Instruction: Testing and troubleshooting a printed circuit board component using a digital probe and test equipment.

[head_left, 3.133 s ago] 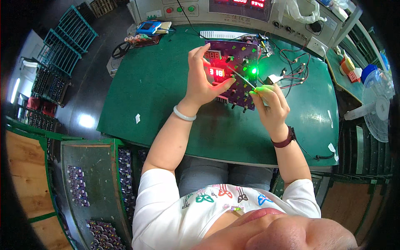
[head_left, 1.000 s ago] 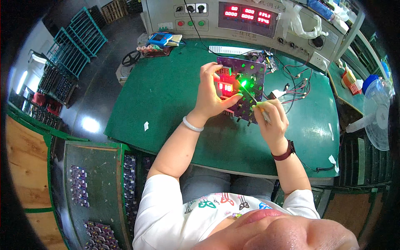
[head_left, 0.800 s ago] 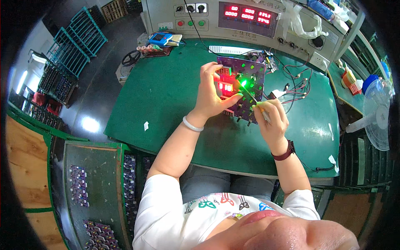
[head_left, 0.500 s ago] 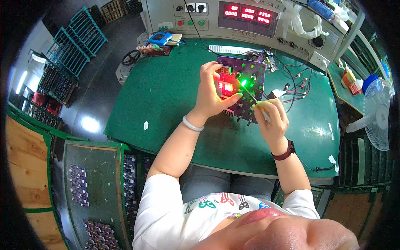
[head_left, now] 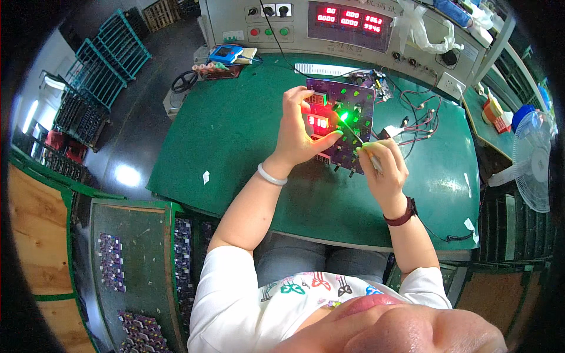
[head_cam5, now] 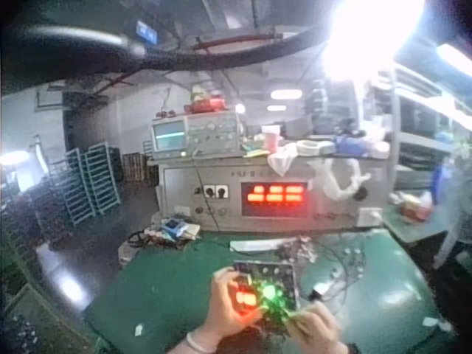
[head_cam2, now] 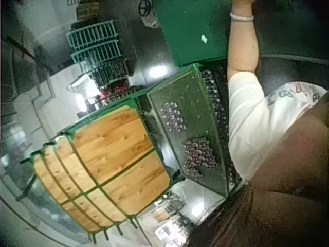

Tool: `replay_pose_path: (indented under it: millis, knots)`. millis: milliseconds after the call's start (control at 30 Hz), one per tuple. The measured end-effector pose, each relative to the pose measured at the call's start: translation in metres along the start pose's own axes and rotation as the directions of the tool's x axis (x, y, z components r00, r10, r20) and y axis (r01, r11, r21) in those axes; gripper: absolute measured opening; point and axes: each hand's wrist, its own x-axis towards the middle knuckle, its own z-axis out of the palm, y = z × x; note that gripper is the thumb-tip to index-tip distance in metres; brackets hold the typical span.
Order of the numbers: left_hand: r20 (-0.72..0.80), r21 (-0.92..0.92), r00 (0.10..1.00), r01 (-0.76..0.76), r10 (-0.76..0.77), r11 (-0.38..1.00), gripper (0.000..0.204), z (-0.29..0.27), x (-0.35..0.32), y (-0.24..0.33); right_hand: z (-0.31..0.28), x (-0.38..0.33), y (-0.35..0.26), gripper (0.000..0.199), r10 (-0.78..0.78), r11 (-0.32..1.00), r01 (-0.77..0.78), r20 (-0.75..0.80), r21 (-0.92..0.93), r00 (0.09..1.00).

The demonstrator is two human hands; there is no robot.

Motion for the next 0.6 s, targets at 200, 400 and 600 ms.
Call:
replay_pose_path:
  millis: [200,400,600]
  knots:
    - [-0.004,-0.004,1.0,-0.001,0.001,1.0,0.092,-0.0004,-0.0007,-0.0003,-0.0004,0.0002,-0.0013,0.023,0.004,1.0,-0.004,0.002,0.0,1.0]
    - [0.015,-0.012,0.999,0.033,-0.033,0.999,0.091,-0.0006,-0.0013,0.0003,0.0,0.0001,-0.0009,0.024,-0.001,1.0,0.001,-0.001,-0.006,1.0]
    - [0.011,-0.021,1.0,0.029,-0.028,0.999,0.092,0.0,-0.0006,0.0001,-0.0005,0.0007,-0.0009,0.024,-0.002,1.0,0.002,0.002,-0.006,1.0]
